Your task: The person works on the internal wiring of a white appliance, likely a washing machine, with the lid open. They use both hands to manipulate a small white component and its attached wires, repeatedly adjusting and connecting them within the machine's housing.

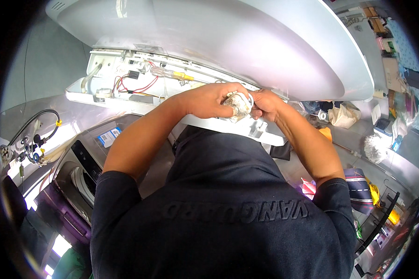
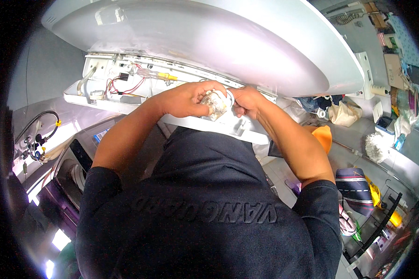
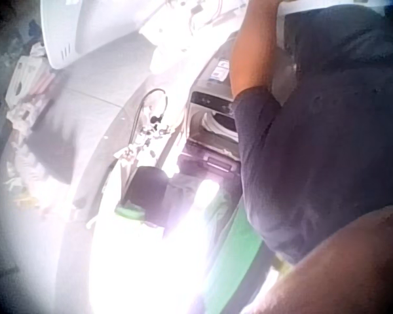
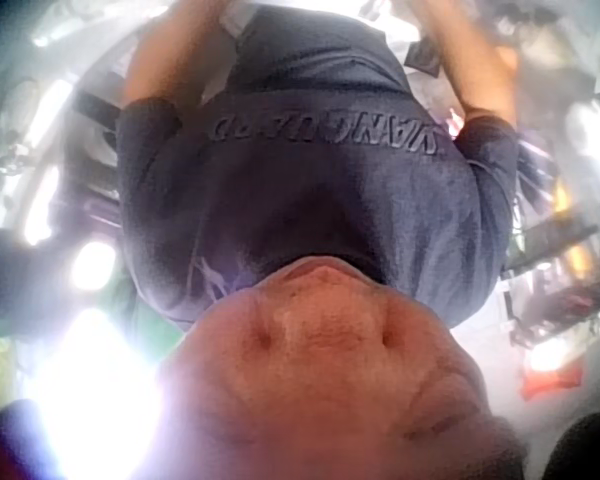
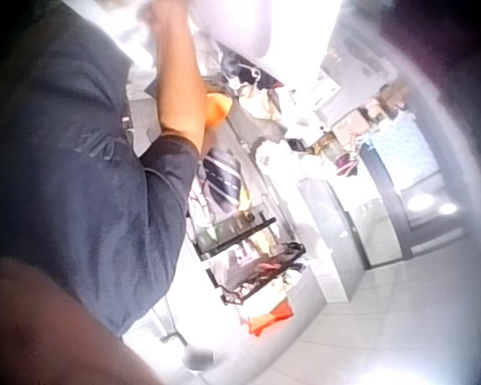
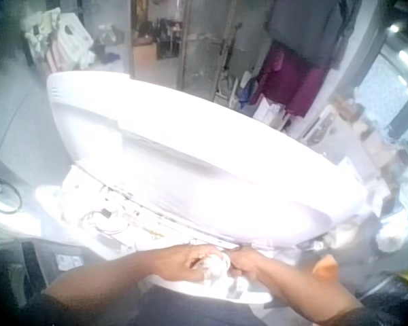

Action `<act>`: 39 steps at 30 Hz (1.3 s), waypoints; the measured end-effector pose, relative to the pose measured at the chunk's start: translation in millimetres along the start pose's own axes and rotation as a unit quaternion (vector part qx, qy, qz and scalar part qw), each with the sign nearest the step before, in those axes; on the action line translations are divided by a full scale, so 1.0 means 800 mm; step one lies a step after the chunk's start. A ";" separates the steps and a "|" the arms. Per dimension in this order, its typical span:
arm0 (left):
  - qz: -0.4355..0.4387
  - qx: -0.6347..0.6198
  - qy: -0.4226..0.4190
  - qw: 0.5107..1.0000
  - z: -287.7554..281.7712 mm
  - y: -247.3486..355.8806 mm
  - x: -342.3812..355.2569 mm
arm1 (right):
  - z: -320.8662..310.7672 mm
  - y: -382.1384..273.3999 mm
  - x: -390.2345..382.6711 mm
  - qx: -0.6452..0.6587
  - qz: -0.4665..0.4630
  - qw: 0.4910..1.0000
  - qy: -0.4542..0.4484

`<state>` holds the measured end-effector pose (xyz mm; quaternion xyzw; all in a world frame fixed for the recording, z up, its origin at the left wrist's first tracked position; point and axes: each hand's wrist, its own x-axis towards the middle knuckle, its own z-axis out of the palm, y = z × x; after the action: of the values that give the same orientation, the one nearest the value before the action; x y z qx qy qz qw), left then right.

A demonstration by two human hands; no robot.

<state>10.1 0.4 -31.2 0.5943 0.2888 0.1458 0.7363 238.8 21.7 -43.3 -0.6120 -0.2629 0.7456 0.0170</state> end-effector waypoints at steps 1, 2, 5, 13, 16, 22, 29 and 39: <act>0.001 0.002 -0.001 1.000 -0.001 0.002 0.000 | -0.002 0.001 0.001 0.009 0.004 1.000 -0.004; 0.001 0.004 -0.001 1.000 -0.002 0.005 0.000 | -0.003 0.003 0.001 0.019 0.009 1.000 -0.008; -0.035 -0.019 0.002 0.999 -0.005 0.012 0.000 | -0.012 0.008 0.008 0.027 0.014 0.999 -0.031; -0.050 -0.041 0.040 0.997 -0.013 -0.002 0.006 | -0.012 0.009 0.001 0.029 -0.022 0.997 -0.070; -0.084 -0.042 0.062 0.994 -0.015 -0.003 0.007 | -0.014 0.012 0.004 0.048 -0.031 0.995 -0.081; -0.163 -0.071 0.115 0.977 -0.013 0.006 0.003 | -0.006 0.006 -0.011 0.026 -0.057 0.996 -0.069; -0.201 -0.093 0.174 0.959 -0.013 0.008 0.003 | -0.004 0.004 -0.029 -0.100 -0.143 0.984 -0.046; -0.198 -0.136 0.167 0.956 -0.021 0.015 -0.003 | 0.033 0.001 -0.032 -0.165 -0.193 0.967 0.004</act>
<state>-0.3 15.8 -21.6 0.3870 0.4969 0.1324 0.7654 220.9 2.7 -17.5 -0.5467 -0.4952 0.6725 0.0606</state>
